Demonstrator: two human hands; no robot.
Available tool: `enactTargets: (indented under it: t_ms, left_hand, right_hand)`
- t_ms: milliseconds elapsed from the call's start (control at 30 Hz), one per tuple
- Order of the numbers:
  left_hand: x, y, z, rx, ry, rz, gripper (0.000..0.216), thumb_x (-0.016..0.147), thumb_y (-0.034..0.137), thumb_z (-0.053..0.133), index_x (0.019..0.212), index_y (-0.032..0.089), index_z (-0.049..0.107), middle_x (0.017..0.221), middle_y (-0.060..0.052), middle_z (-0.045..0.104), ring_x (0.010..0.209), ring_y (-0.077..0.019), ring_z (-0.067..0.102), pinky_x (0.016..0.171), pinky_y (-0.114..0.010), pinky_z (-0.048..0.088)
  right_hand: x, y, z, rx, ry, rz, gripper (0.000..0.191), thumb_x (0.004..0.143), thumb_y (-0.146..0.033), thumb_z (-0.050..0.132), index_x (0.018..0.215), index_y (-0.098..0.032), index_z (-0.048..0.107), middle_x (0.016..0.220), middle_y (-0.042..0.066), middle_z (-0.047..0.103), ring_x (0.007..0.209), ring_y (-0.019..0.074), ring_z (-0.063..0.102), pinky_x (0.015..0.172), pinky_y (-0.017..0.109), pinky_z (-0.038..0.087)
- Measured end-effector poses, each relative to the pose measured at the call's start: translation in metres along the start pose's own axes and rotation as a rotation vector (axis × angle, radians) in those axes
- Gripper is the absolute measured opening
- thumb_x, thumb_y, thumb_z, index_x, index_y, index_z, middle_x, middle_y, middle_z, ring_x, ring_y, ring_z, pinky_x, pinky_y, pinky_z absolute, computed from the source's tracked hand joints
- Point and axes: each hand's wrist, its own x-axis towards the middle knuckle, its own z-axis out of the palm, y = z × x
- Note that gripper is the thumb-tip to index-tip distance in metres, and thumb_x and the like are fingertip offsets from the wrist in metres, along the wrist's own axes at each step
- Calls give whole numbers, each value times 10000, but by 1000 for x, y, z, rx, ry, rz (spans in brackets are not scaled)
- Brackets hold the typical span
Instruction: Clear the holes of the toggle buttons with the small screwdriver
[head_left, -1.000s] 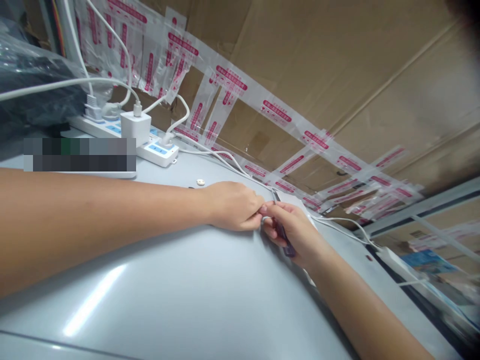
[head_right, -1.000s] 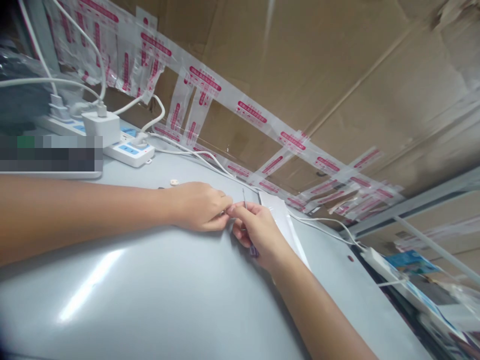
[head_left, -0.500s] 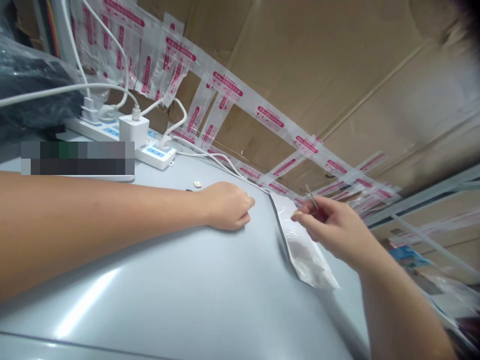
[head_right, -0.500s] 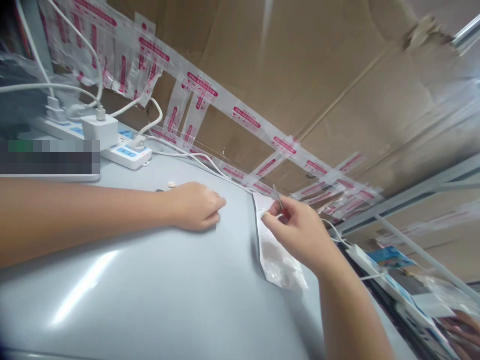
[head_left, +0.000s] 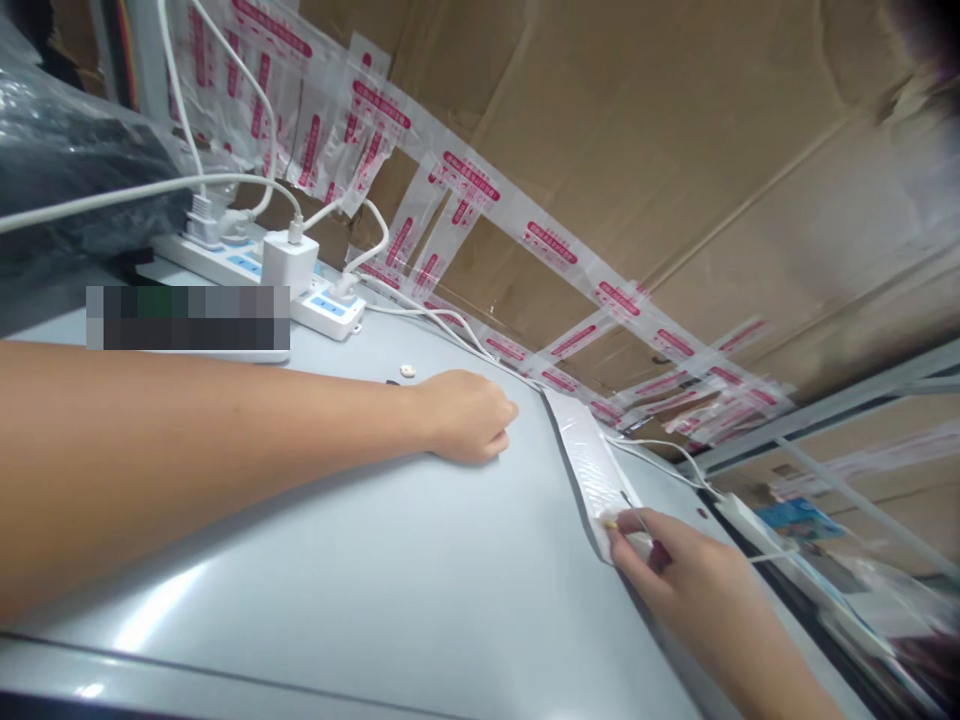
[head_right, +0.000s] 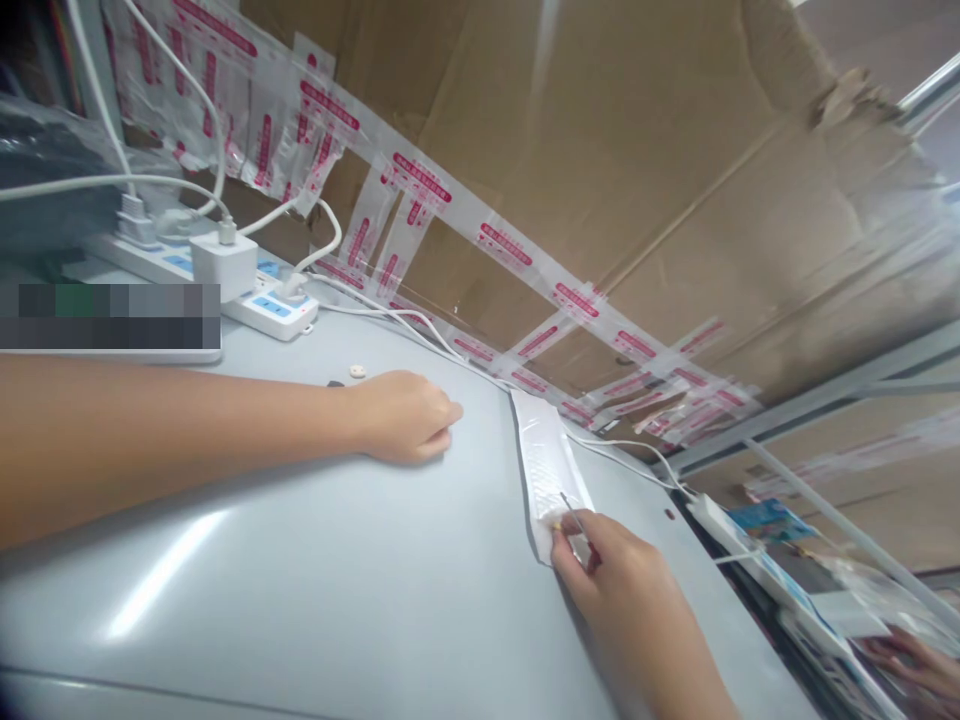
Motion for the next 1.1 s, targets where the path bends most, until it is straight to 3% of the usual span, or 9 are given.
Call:
enactTargets:
  t_ms: [167,367,567,667,767,900,1000,1067,1100]
  left_hand:
    - [-1,0,-1,-19,-7,4,262,861,265,434,861,164,676,825,-110,718,700,-254,658,527,-344,360]
    - [-1,1,-1,-22,4,5,266,867,252,432,867,157,681,819,-120,716,702,-255,658,548,-346,388]
    - [-2,0,-2,-2,-1,5,274,869,255,426,885,160,682,818,-117,717,699,-263,657,531,-351,368]
    - [-2,0,2,16,4,22,274,872,261,423,877,161,678,825,-109,718,699,-257,658,522,-348,356]
    - [-1,2,-1,55,24,60,280,883,270,416,913,159,671,840,-100,719,701,-249,656,520,-342,351]
    - [-1,0,-35,81,-18,18,262,877,296,455,953,171,672,895,-101,716,706,-234,642,527,-318,364]
    - [-4,-14,-77,41,-123,-163,233,839,293,491,846,190,700,824,-86,710,638,-208,598,559,-309,398]
    - [-9,-27,-97,58,-73,-254,263,856,272,461,874,205,715,842,-73,708,641,-190,584,615,-315,421]
    - [-13,-33,-102,64,-118,-330,232,822,269,510,896,216,724,860,-68,712,671,-195,597,643,-315,431]
  right_hand:
    - [-3,-5,5,-56,100,10,239,850,-452,545,781,-239,629,571,12,578,484,186,531,536,301,400]
    - [2,4,5,-53,-3,70,267,835,-453,576,658,-255,563,510,-10,545,454,171,491,497,285,388]
    - [9,8,3,13,-82,-57,210,796,-341,530,878,-247,699,849,31,739,544,162,592,586,280,466]
    - [6,10,3,6,-62,-32,255,807,-380,535,900,-245,731,844,47,750,547,176,606,576,289,473]
    - [0,11,1,40,-23,15,337,838,-458,545,957,-236,770,689,42,714,496,182,583,540,294,462]
    - [0,4,-9,82,59,27,389,887,-510,517,910,-216,771,617,35,674,476,171,548,520,292,421]
    - [18,-10,-20,116,131,-38,368,899,-482,505,796,-212,732,575,25,635,459,151,489,509,285,378]
    - [40,-25,-27,158,136,-83,354,896,-465,512,751,-209,708,549,12,602,448,137,436,506,282,349]
    - [53,-33,-30,190,129,-89,334,895,-448,516,765,-207,708,577,12,616,470,138,451,521,279,351]
